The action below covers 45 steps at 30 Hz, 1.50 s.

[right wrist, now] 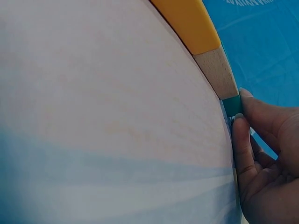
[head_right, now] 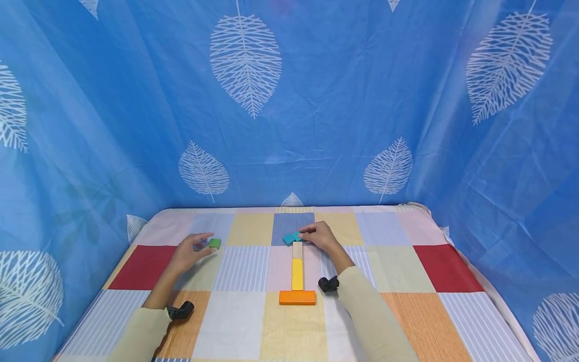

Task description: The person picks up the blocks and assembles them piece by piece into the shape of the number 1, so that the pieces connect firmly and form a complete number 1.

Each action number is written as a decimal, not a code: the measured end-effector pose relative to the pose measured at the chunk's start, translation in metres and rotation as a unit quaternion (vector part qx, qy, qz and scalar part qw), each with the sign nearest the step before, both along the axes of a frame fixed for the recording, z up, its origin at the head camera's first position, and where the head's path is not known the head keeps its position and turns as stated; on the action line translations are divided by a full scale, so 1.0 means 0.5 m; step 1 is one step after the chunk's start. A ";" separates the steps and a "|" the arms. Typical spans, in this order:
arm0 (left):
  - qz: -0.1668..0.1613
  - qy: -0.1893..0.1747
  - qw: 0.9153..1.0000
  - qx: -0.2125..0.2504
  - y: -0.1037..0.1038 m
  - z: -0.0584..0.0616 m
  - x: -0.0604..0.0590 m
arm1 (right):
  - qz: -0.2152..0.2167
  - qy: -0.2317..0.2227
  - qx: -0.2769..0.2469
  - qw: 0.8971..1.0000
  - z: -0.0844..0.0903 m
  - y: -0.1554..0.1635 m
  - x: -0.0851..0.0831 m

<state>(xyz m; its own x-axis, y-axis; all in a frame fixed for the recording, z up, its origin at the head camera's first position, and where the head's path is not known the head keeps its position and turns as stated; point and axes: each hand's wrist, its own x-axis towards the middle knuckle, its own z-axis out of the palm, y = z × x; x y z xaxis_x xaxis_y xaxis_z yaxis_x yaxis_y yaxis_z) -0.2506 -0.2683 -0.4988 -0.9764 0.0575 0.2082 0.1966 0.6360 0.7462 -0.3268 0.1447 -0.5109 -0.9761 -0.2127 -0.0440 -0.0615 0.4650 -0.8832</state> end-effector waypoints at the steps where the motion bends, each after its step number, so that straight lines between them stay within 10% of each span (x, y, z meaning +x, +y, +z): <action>1: -0.001 -0.006 1.000 -0.002 -0.001 -0.002 -0.001 | 0.000 0.001 0.001 1.000 0.001 0.000 0.000; 45: 0.040 -0.022 0.999 0.025 -0.002 -0.019 -0.009 | -0.001 0.005 0.001 1.000 0.004 -0.002 0.004</action>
<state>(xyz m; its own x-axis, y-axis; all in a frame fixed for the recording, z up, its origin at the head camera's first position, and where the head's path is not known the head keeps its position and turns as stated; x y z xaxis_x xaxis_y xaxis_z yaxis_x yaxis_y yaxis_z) -0.2551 -0.2694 -0.5082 -0.9859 -0.0299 0.1648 0.1127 0.6096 0.7847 -0.3251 0.1439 -0.5089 -0.9768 -0.2111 -0.0347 -0.0698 0.4676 -0.8812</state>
